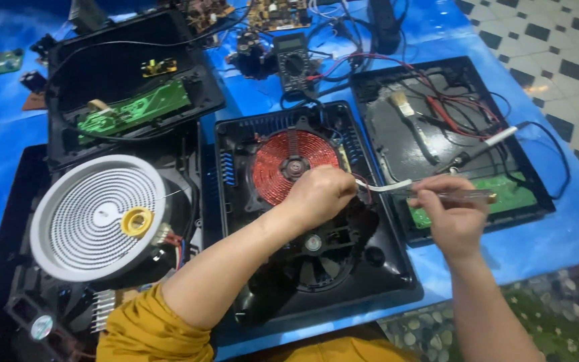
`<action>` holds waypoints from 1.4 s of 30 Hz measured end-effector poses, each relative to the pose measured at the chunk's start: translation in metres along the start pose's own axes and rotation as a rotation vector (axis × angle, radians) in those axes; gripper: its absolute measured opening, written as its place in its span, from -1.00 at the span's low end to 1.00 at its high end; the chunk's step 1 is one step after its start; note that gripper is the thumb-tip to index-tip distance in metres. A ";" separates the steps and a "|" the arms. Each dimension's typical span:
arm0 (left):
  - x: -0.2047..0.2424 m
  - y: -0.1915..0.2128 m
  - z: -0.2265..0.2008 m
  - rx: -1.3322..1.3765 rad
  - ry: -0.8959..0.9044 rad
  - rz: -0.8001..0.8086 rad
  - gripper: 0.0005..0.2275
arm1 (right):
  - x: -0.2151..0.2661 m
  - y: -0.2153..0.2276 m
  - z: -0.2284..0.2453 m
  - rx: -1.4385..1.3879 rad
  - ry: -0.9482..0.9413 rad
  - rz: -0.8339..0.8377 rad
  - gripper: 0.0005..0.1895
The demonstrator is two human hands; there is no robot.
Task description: Reassembling the internal components of an induction cooktop, including the heating coil and wiring.
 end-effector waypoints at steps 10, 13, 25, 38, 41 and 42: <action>-0.004 -0.010 0.013 0.010 -0.008 -0.144 -0.88 | -0.005 -0.002 -0.010 0.000 0.036 0.009 -0.85; -0.005 -0.008 0.009 0.038 -0.021 -0.156 -0.86 | -0.009 -0.009 -0.007 0.000 0.067 0.024 -0.86; -0.010 0.001 -0.008 0.087 -0.074 -0.185 -0.83 | -0.021 -0.020 0.009 -0.044 0.137 0.012 -0.87; -0.003 0.005 -0.021 -0.060 -0.149 -0.274 -0.85 | -0.021 -0.026 0.015 -0.057 0.157 0.043 -0.89; -0.002 0.001 -0.020 -0.071 -0.150 -0.283 -0.84 | -0.022 -0.030 0.016 -0.051 0.165 0.051 -0.91; -0.001 0.000 -0.019 -0.078 -0.155 -0.285 -0.84 | -0.022 -0.031 0.016 -0.054 0.170 0.053 -0.92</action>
Point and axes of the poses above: each hand's wrist, its own x-axis away from the middle knuckle, its own y-axis out of the back of the hand, z = x × y, the point moved 10 cm from there along -x, towards the middle knuckle, and after that the axes turned 14 degrees about y, right-handed, at the moved point
